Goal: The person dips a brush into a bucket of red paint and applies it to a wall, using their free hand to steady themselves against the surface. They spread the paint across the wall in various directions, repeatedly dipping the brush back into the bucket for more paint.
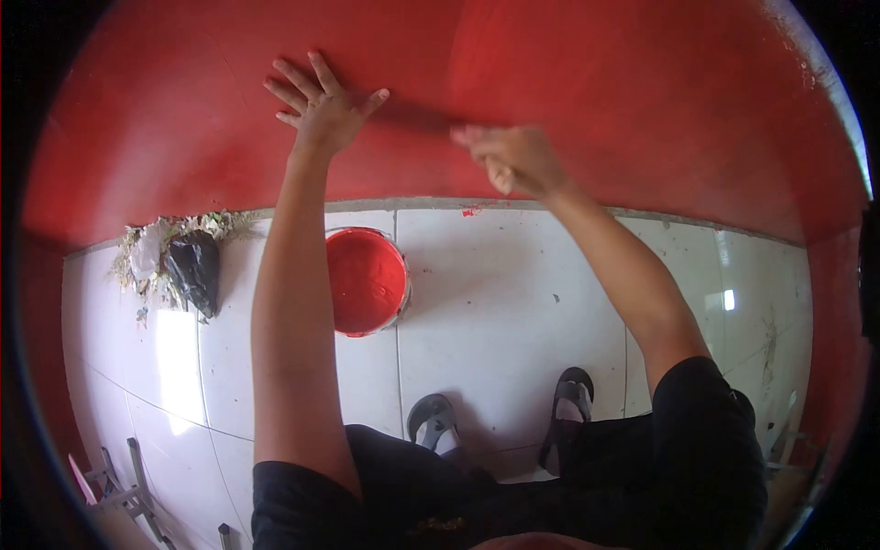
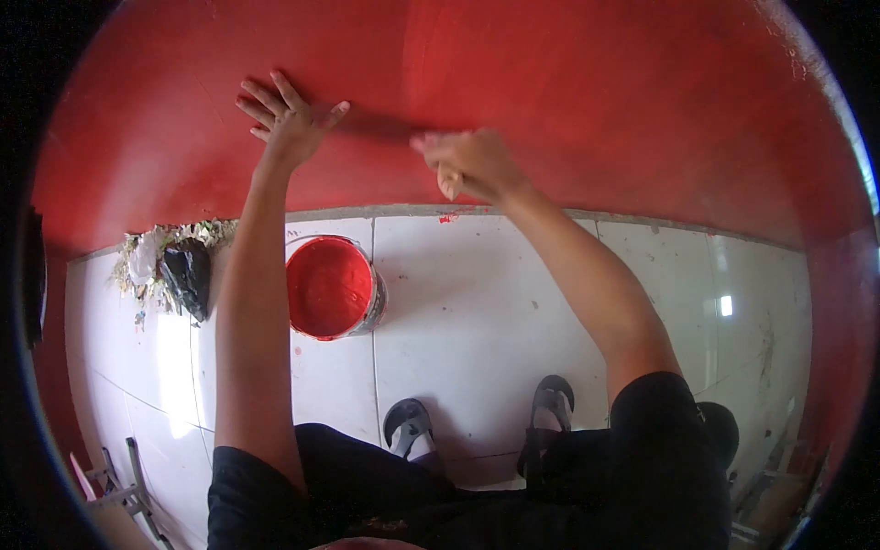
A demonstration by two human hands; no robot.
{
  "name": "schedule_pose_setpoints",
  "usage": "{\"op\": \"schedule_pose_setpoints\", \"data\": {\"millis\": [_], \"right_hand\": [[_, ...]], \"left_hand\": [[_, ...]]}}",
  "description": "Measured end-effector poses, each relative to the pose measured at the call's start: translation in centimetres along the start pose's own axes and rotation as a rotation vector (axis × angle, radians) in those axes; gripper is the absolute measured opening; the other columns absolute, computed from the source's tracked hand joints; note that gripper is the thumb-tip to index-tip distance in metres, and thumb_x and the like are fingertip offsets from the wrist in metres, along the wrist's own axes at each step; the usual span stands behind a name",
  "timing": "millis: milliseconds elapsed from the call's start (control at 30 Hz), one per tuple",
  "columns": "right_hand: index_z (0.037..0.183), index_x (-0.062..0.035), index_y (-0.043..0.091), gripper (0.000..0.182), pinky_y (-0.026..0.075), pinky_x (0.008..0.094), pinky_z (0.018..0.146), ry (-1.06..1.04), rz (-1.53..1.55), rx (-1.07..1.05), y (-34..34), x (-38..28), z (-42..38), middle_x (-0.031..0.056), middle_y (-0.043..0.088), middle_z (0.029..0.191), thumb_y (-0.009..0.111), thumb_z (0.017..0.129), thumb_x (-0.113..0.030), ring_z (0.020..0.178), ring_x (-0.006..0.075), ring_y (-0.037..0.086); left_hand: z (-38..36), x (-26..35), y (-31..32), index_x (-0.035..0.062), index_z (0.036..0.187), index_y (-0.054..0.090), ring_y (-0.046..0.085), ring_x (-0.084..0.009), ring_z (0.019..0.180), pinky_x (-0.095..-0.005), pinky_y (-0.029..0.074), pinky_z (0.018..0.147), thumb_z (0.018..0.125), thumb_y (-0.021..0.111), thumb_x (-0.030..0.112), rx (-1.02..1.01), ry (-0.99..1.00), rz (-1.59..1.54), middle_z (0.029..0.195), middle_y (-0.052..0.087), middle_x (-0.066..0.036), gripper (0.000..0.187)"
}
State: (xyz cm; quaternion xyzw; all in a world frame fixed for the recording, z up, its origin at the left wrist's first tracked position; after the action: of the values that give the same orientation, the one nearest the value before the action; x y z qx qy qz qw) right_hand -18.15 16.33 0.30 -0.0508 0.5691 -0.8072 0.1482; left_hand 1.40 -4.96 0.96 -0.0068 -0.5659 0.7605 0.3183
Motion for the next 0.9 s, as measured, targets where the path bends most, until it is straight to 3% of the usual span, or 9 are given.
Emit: {"op": "schedule_pose_setpoints", "data": {"millis": [67, 200, 300, 367, 500, 767, 800, 867, 900], "right_hand": [[0.074, -0.0172, 0.062, 0.009, 0.055, 0.0369, 0.063, -0.159, 0.008, 0.465, -6.2, -1.8, 0.6, -0.0027, 0.075, 0.109, 0.068, 0.076, -0.023, 0.100, 0.0238, 0.073], [0.074, -0.0187, 0.063, 0.007, 0.059, 0.0324, 0.072, 0.046, -0.252, 0.719, -12.3, -4.6, 0.7, -0.0049, 0.073, 0.122, 0.068, 0.079, -0.020, 0.112, 0.0192, 0.071], [0.066, -0.0001, 0.056, 0.029, 0.053, 0.0252, 0.055, -0.244, -0.327, 0.950, -11.1, -4.4, 0.6, 0.0129, 0.070, 0.074, 0.063, 0.092, -0.010, 0.059, 0.0140, 0.062], [0.074, -0.0203, 0.064, 0.007, 0.060, 0.0324, 0.081, -0.025, -0.504, 0.795, -3.5, -1.1, -1.4, -0.0067, 0.070, 0.127, 0.070, 0.076, -0.023, 0.113, 0.0158, 0.069], [0.071, -0.0200, 0.063, 0.010, 0.060, 0.0350, 0.086, -0.039, -0.426, 0.453, 10.2, 0.7, -7.1, -0.0039, 0.067, 0.131, 0.070, 0.078, -0.023, 0.122, 0.0163, 0.064], [0.080, -0.0227, 0.069, 0.001, 0.060, 0.0346, 0.081, 0.048, -0.187, -0.015, 18.2, 0.6, -8.6, -0.0027, 0.065, 0.135, 0.069, 0.081, -0.023, 0.119, 0.0189, 0.065], [0.080, -0.0220, 0.069, 0.010, 0.059, 0.0340, 0.076, -0.182, -0.124, 0.273, 16.4, 1.6, -7.6, -0.0028, 0.069, 0.130, 0.072, 0.079, -0.031, 0.107, 0.0182, 0.071], [0.081, -0.0202, 0.070, 0.029, 0.058, 0.0328, 0.072, 0.163, -0.133, -0.035, 8.9, 1.4, -4.0, -0.0028, 0.075, 0.115, 0.067, 0.081, -0.049, 0.095, 0.0184, 0.074], [0.084, -0.0183, 0.071, 0.046, 0.056, 0.0314, 0.069, 0.092, 0.099, 0.168, 4.9, 1.6, -2.5, -0.0012, 0.076, 0.103, 0.051, 0.084, -0.060, 0.091, 0.0188, 0.075]], "left_hand": [[0.3, -0.2, 0.6, 0.0055, 0.161, -0.015, -0.030, -0.0644, 0.141, -0.0845, 0.012, 0.106, 0.072, 0.068, 0.084, 0.078, 0.019, -0.017, 0.157, -0.032, -0.038, 0.146], [0.4, 0.0, 0.7, 0.0025, 0.155, -0.028, -0.035, -0.0651, 0.138, -0.0827, 0.010, 0.108, 0.067, 0.080, 0.078, 0.045, -0.013, 0.023, 0.152, -0.041, -0.038, 0.159], [0.5, -0.4, 1.1, 0.0007, 0.155, -0.029, -0.033, -0.0661, 0.137, -0.0829, 0.011, 0.108, 0.066, 0.082, 0.074, 0.084, 0.041, 0.020, 0.151, -0.039, -0.041, 0.160], [-0.3, 0.7, -0.1, -0.0004, 0.154, -0.030, -0.032, -0.0673, 0.137, -0.0834, 0.012, 0.107, 0.066, 0.084, 0.071, 0.059, 0.053, 0.011, 0.150, -0.039, -0.043, 0.160], [-1.1, 1.4, -0.6, 0.0001, 0.155, -0.026, -0.027, -0.0702, 0.137, -0.0844, 0.018, 0.104, 0.070, 0.087, 0.060, 0.047, 0.082, -0.001, 0.151, -0.034, -0.045, 0.154], [-1.1, 1.3, -0.3, -0.0027, 0.155, -0.024, -0.025, -0.0727, 0.136, -0.0859, 0.020, 0.102, 0.072, 0.091, 0.049, 0.061, 0.089, 0.038, 0.149, -0.034, -0.048, 0.151], [-1.0, 1.3, -0.5, -0.0040, 0.154, -0.026, -0.025, -0.0727, 0.136, -0.0861, 0.018, 0.102, 0.071, 0.091, 0.048, 0.061, 0.081, 0.037, 0.147, -0.036, -0.048, 0.153], [-0.9, 1.2, -0.6, -0.0028, 0.155, -0.024, -0.025, -0.0725, 0.136, -0.0861, 0.018, 0.102, 0.071, 0.091, 0.049, 0.068, 0.074, 0.038, 0.148, -0.035, -0.048, 0.152], [-0.9, 1.1, -0.3, -0.0016, 0.156, -0.023, -0.025, -0.0723, 0.137, -0.0861, 0.019, 0.102, 0.071, 0.091, 0.049, 0.064, 0.068, 0.043, 0.149, -0.034, -0.047, 0.151]]}}
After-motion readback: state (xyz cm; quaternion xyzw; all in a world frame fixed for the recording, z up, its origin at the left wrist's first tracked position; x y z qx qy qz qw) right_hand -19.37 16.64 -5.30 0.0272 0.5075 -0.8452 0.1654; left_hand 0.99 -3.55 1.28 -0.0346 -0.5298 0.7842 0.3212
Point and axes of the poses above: each hand's wrist, its own z-axis towards the middle knuckle, its own y-axis out of the palm, x = y × z, the point moved 5 cm from there along z, towards the middle knuckle
